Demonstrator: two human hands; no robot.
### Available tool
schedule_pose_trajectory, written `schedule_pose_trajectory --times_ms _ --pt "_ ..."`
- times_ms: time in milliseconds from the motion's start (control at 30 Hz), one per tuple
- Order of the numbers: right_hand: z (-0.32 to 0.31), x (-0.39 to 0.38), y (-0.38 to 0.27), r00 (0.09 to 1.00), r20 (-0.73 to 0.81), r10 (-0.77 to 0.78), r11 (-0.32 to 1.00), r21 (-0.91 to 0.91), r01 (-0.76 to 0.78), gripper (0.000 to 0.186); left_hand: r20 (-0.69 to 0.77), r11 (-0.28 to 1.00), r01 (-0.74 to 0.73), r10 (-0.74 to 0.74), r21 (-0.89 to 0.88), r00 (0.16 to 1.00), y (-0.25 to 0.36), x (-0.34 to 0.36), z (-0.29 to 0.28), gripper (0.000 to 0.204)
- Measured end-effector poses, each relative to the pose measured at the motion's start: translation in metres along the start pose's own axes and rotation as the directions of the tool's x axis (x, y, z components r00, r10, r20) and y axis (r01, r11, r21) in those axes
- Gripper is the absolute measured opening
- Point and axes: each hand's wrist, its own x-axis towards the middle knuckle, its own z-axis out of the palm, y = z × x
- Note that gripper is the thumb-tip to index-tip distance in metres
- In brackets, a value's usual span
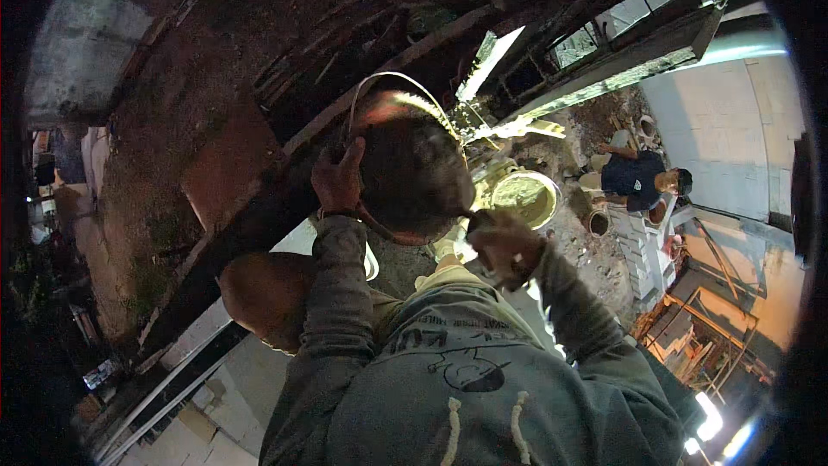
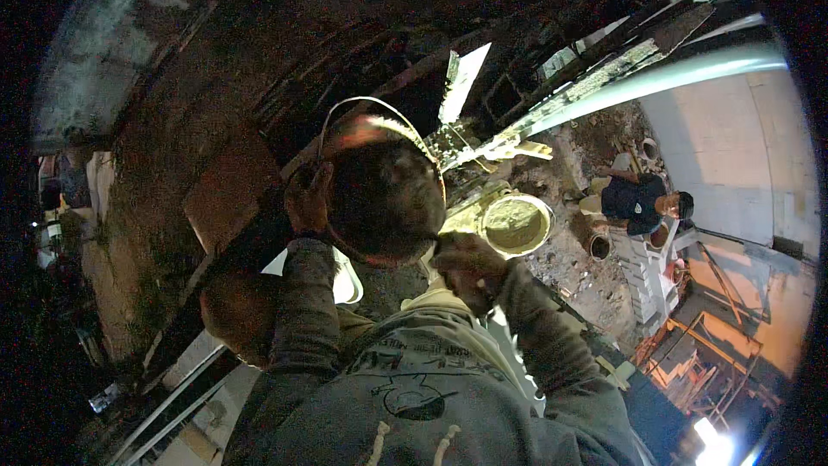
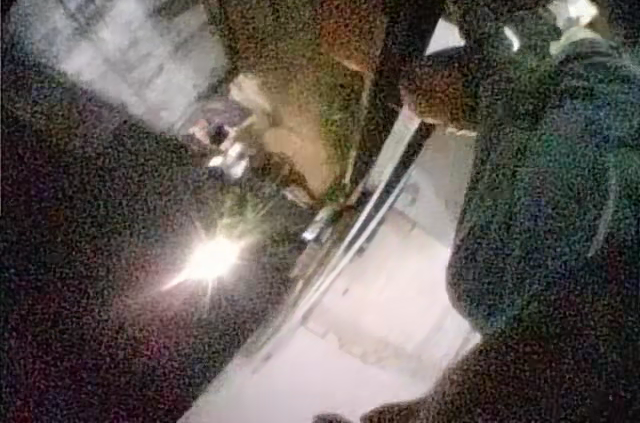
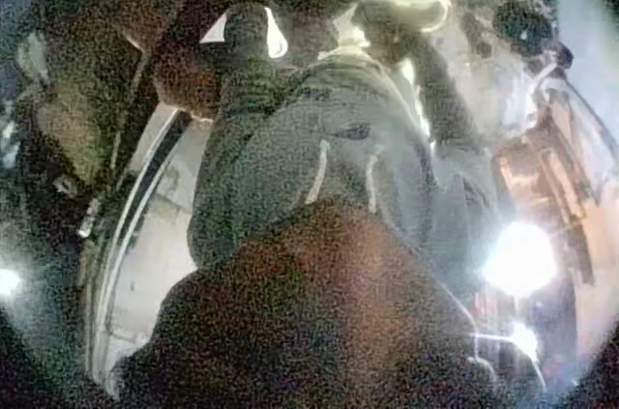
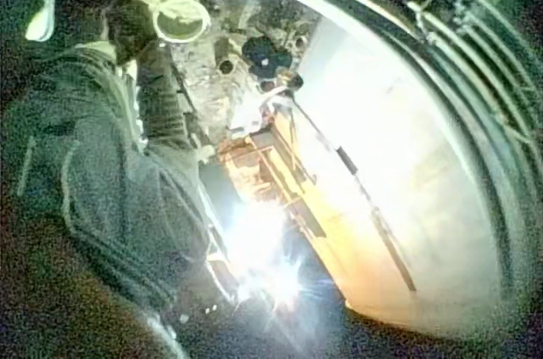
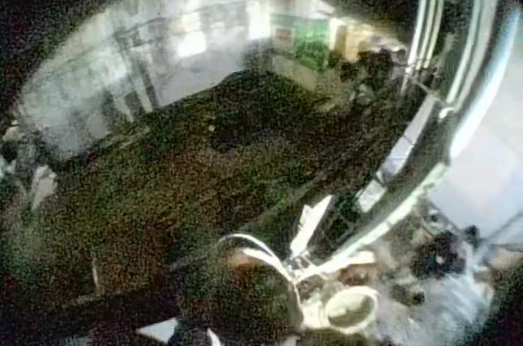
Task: The person steps onto an elevated platform while holding a bucket, then scoops and works mortar inside the bucket using a trowel.
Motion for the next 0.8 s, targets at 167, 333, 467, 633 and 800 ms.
schedule_pose_trajectory --times_ms 167,333,467,633,800 --pt "-0.103 0.063 -0.013 0.99 -0.144 -0.004 0.924 0.378 0.059 0.026 -0.051 0.978 -0.059 0.05 -0.2 0.997 0.0 0.003 0.008 0.045" --pt "-0.093 0.083 0.008 0.975 -0.203 0.089 0.741 0.668 0.071 0.013 0.044 0.98 -0.04 0.05 -0.197 0.998 -0.011 0.006 0.009 0.045" --pt "-0.07 0.049 0.001 0.967 -0.162 0.195 0.851 0.519 -0.084 0.012 0.018 0.997 -0.037 0.038 -0.061 0.999 -0.017 0.013 0.012 0.043" --pt "-0.031 0.025 -0.002 0.986 -0.115 -0.12 0.649 -0.761 -0.01 0.031 0.027 0.977 -0.09 0.097 -0.193 0.995 -0.015 0.009 0.006 0.043" --pt "-0.01 0.077 -0.013 0.906 0.058 -0.42 0.124 -0.985 0.121 0.042 0.133 0.999 0.03 -0.028 -0.015 0.991 -0.005 0.002 -0.003 0.04"
